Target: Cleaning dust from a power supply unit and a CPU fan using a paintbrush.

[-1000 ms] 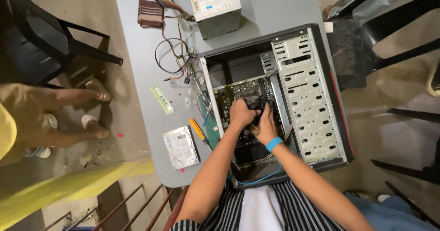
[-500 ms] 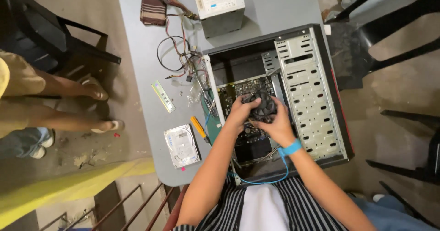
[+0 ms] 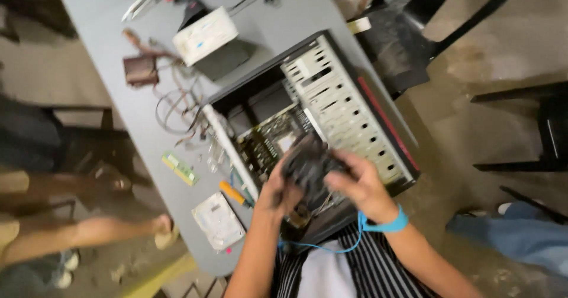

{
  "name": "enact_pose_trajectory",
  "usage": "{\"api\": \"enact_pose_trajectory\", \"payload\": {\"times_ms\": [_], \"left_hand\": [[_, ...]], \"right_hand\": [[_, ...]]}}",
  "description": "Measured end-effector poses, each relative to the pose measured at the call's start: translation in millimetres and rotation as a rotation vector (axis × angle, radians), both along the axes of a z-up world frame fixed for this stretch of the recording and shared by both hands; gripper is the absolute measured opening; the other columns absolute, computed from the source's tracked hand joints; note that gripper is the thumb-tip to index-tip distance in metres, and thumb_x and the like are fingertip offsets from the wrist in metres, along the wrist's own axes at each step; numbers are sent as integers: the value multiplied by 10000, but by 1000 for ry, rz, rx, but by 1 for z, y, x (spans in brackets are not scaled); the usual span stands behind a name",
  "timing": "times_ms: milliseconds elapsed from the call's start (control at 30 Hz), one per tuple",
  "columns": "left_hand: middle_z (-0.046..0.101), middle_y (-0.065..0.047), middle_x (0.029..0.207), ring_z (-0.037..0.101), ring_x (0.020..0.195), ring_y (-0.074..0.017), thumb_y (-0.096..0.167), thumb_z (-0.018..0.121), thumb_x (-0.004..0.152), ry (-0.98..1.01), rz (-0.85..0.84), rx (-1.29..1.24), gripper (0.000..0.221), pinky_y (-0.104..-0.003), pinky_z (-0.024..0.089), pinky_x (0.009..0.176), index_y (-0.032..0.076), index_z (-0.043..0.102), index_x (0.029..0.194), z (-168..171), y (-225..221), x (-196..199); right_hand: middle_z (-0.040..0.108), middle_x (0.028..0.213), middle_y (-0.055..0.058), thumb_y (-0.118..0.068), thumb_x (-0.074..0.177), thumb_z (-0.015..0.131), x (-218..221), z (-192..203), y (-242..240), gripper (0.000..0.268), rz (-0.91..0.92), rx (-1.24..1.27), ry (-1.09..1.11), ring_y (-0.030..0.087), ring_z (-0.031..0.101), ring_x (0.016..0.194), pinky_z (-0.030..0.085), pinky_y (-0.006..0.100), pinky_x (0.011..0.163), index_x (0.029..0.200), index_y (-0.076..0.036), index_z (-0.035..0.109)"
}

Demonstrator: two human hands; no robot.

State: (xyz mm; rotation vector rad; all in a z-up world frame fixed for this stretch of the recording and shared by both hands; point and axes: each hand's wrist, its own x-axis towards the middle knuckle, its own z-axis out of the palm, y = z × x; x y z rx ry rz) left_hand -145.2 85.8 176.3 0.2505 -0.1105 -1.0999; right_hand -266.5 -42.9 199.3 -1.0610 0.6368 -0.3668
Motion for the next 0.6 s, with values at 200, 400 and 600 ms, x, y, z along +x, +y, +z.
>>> {"api": "enact_pose_trajectory", "payload": {"times_ms": [200,400,600], "left_hand": [[547,-420,1277,629,1065,-534,137,637,823,248,-137,-92,665,-637,556,841,-111,433,1405,-68,-7,-25],[491,-224,1441,461,1343,-442,240,802,869,99,-69,19,631,-689,350,1159,52,503,1392,28,-67,-17],[512,-278,1441,485,1319,-490,207,839,819,12,64,231,742,-694,384,1101,12,485,1440,18,-69,-7]], "right_hand": [[738,1133,121,-426,710,918,-19,68,-53,576,140,-1145,154,331,732,974,607,415,780,1160,-112,743],[676,1344,210,-420,992,533,-115,53,-224,520,-60,-264,-523,427,654,1238,490,597,1134,1341,-45,622],[703,1095,79,-284,954,621,-135,-69,-318,319,-688,327,-507,203,713,936,593,329,884,1214,-101,606]]}}
